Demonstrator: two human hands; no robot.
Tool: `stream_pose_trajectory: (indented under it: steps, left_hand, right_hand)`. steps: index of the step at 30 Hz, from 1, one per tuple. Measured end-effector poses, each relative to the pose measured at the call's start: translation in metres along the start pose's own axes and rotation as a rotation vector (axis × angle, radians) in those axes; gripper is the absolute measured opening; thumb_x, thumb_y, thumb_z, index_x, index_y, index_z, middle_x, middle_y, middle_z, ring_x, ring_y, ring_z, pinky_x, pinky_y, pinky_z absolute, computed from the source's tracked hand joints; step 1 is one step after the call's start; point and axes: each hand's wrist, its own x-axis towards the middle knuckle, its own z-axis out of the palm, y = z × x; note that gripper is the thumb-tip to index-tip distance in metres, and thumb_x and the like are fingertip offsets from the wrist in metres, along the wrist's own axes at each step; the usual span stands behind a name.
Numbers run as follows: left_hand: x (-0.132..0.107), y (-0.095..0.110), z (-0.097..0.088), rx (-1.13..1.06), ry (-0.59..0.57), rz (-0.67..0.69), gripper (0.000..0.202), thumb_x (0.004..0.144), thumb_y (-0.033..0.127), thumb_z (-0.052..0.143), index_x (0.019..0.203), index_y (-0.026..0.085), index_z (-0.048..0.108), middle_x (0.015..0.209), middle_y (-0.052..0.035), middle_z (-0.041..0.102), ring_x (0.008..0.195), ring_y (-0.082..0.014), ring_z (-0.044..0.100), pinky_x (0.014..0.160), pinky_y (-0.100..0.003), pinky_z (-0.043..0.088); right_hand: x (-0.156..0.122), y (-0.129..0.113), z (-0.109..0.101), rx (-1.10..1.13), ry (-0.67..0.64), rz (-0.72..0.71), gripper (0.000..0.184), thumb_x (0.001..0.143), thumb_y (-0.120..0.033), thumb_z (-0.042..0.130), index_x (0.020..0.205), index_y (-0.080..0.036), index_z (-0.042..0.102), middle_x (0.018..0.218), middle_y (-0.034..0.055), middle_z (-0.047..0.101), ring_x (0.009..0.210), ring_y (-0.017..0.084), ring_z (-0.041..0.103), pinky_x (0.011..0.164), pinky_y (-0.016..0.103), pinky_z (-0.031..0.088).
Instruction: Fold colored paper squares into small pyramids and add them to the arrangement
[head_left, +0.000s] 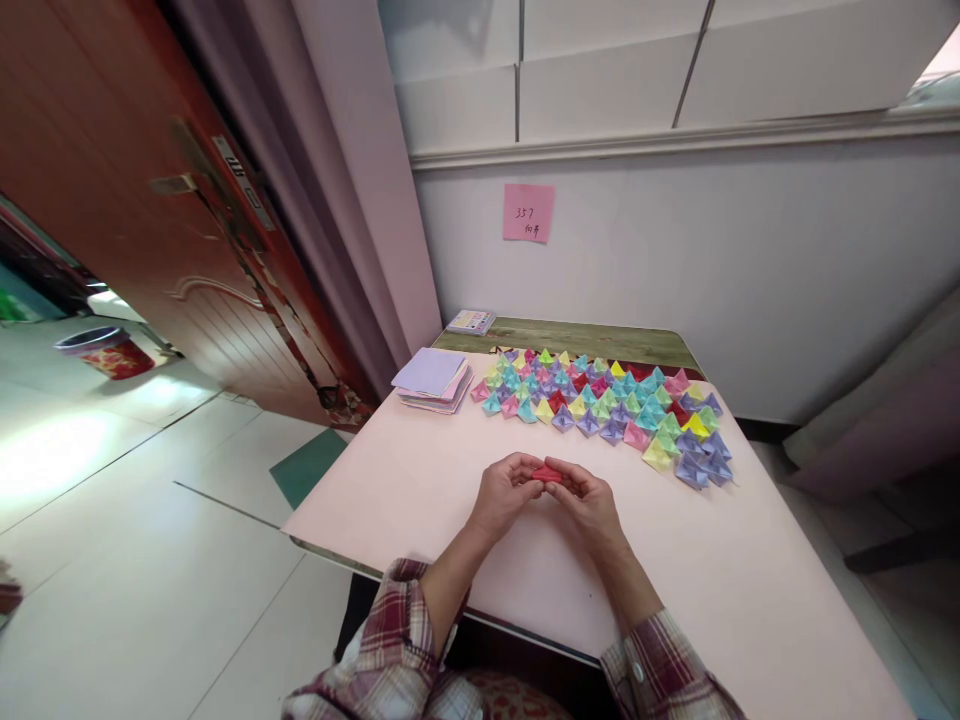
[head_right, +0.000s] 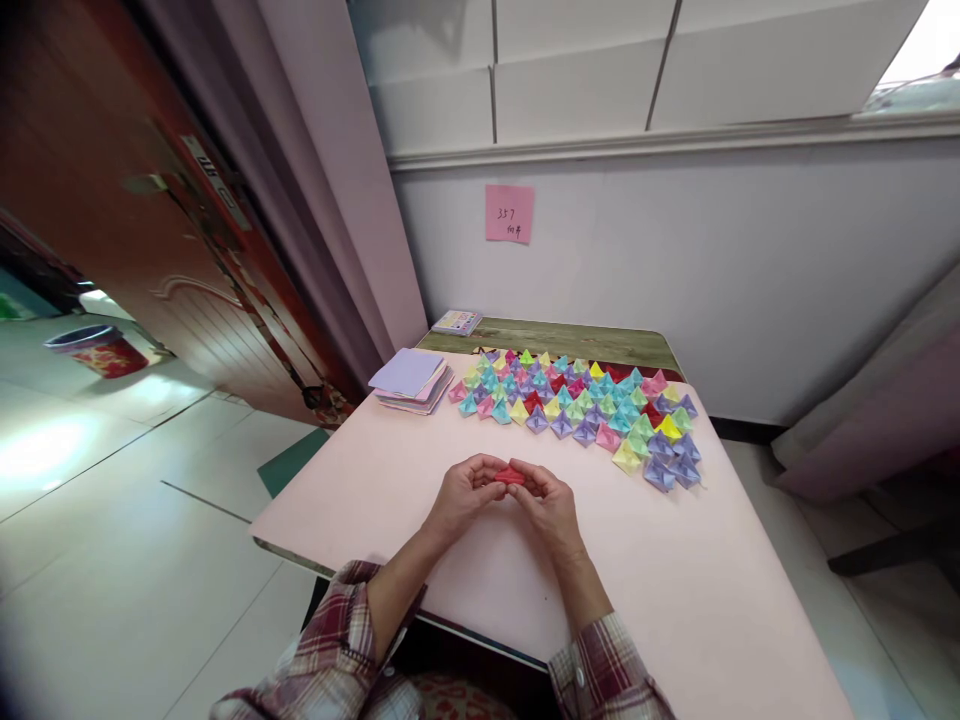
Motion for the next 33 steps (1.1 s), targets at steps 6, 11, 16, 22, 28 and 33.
stream_pose_trajectory:
  steps: [6,11,16,22,28,33]
  left_hand:
    - [-0.001,-0.004,-0.001,0.123,0.045,0.026,0.015,0.069,0.018,0.07,0.083,0.014,0.071,0.075,-0.0057,0.072,0.067,-0.0163,0.065,0.064,-0.027,0.052]
    - [0.002,-0.008,-0.004,0.312,0.067,0.095,0.011,0.072,0.021,0.067,0.081,0.018,0.074,0.071,-0.0031,0.07,0.065,-0.0159,0.063,0.064,-0.027,0.051]
    - [0.005,-0.008,-0.007,0.526,0.118,0.208,0.013,0.072,0.021,0.067,0.083,0.02,0.074,0.084,-0.0049,0.068,0.073,-0.0173,0.062,0.069,-0.029,0.051]
    - [0.002,0.0,-0.007,0.473,-0.002,0.199,0.013,0.083,0.023,0.058,0.085,0.02,0.07,0.081,-0.0029,0.069,0.075,-0.0166,0.063,0.07,-0.026,0.048]
    - [0.001,0.002,-0.002,0.594,0.017,0.282,0.012,0.084,0.02,0.053,0.081,0.02,0.065,0.076,-0.0011,0.067,0.072,-0.0157,0.06,0.07,-0.026,0.044]
    - [-0.002,0.001,0.005,0.549,0.063,0.257,0.012,0.084,0.021,0.051,0.078,0.02,0.062,0.072,-0.0002,0.065,0.068,-0.0148,0.058,0.066,-0.025,0.043]
  right_hand:
    - [-0.003,-0.001,0.0,-0.176,-0.002,-0.062,0.025,0.081,-0.038,0.071,0.101,-0.024,0.074,0.097,0.0064,0.074,0.089,0.023,0.07,0.082,0.037,0.057]
    - [-0.002,-0.001,0.0,-0.241,0.054,-0.075,0.023,0.078,-0.044,0.072,0.09,-0.024,0.076,0.091,0.0073,0.073,0.084,0.024,0.068,0.076,0.036,0.055]
    - [-0.002,-0.003,0.002,-0.235,0.064,-0.048,0.027,0.08,-0.048,0.07,0.088,-0.022,0.073,0.089,0.0075,0.073,0.08,0.024,0.068,0.073,0.035,0.055]
    - [-0.005,-0.01,0.003,-0.17,0.009,-0.004,0.027,0.08,-0.047,0.069,0.088,-0.021,0.07,0.085,0.0061,0.074,0.08,0.024,0.07,0.074,0.034,0.055]
    - [-0.004,-0.007,0.005,-0.12,-0.001,0.0,0.029,0.081,-0.048,0.068,0.088,-0.02,0.067,0.083,0.0053,0.072,0.078,0.022,0.068,0.073,0.032,0.053]
    - [-0.004,-0.005,0.006,-0.121,0.001,0.006,0.03,0.081,-0.05,0.067,0.086,-0.021,0.064,0.078,0.0037,0.07,0.072,0.02,0.065,0.066,0.029,0.051]
